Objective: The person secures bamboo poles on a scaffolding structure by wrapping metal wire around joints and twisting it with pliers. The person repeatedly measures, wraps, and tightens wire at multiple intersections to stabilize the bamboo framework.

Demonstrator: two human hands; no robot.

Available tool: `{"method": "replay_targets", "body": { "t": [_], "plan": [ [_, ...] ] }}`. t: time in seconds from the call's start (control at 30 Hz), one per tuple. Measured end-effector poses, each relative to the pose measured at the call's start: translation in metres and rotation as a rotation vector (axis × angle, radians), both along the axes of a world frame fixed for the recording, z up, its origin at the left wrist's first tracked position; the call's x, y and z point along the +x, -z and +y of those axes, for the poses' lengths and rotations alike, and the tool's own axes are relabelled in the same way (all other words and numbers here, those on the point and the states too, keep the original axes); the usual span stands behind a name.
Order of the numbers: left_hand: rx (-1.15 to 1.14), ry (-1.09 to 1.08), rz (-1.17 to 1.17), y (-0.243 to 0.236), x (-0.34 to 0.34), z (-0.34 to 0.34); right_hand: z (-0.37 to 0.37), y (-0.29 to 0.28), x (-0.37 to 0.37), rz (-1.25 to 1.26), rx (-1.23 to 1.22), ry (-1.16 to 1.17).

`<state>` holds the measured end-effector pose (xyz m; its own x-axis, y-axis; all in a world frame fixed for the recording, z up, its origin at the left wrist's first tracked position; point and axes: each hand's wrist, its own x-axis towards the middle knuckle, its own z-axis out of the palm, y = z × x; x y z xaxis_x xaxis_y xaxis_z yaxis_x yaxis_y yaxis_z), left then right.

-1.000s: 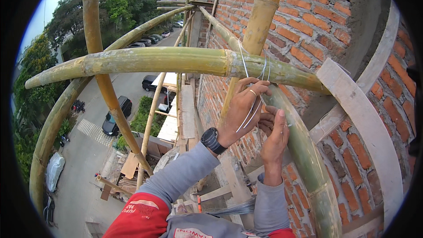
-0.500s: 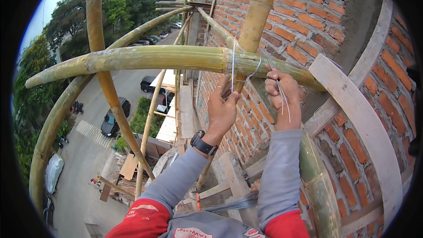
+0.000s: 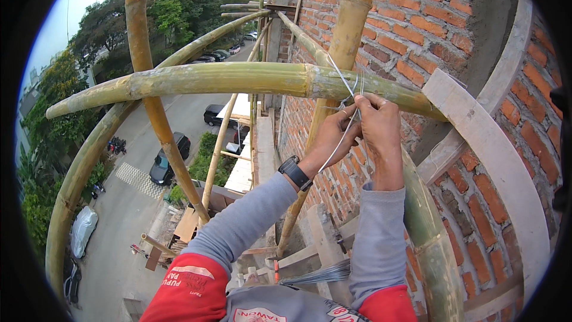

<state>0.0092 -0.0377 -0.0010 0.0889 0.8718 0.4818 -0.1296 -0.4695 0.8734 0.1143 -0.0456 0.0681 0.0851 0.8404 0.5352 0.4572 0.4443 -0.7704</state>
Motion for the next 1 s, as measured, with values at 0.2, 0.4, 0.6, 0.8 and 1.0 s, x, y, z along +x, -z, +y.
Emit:
{"method": "replay_targets", "body": {
  "t": [0.2,0.4,0.6,0.8,1.0],
  "plan": [
    [0.565,-0.355,0.41,0.006,-0.01,0.023,-0.002,0.009,-0.007,-0.339,0.039,0.168],
    [0.498,-0.455,0.565,-0.007,-0.048,-0.01,0.003,0.007,-0.007,-0.047,-0.053,-0.026],
    [0.663,-0.524,0.108,-0.003,-0.043,-0.006,-0.001,0.016,-0.019,0.007,0.028,-0.036],
    [0.246,-0.382,-0.466,-0.075,-0.119,0.037,0.001,0.025,-0.015,0.154,-0.001,-0.005],
    [-0.167,-0.343,-0.331,-0.174,-0.191,0.163,0.008,0.033,-0.011,0.039,0.187,0.075]
  ]
}}
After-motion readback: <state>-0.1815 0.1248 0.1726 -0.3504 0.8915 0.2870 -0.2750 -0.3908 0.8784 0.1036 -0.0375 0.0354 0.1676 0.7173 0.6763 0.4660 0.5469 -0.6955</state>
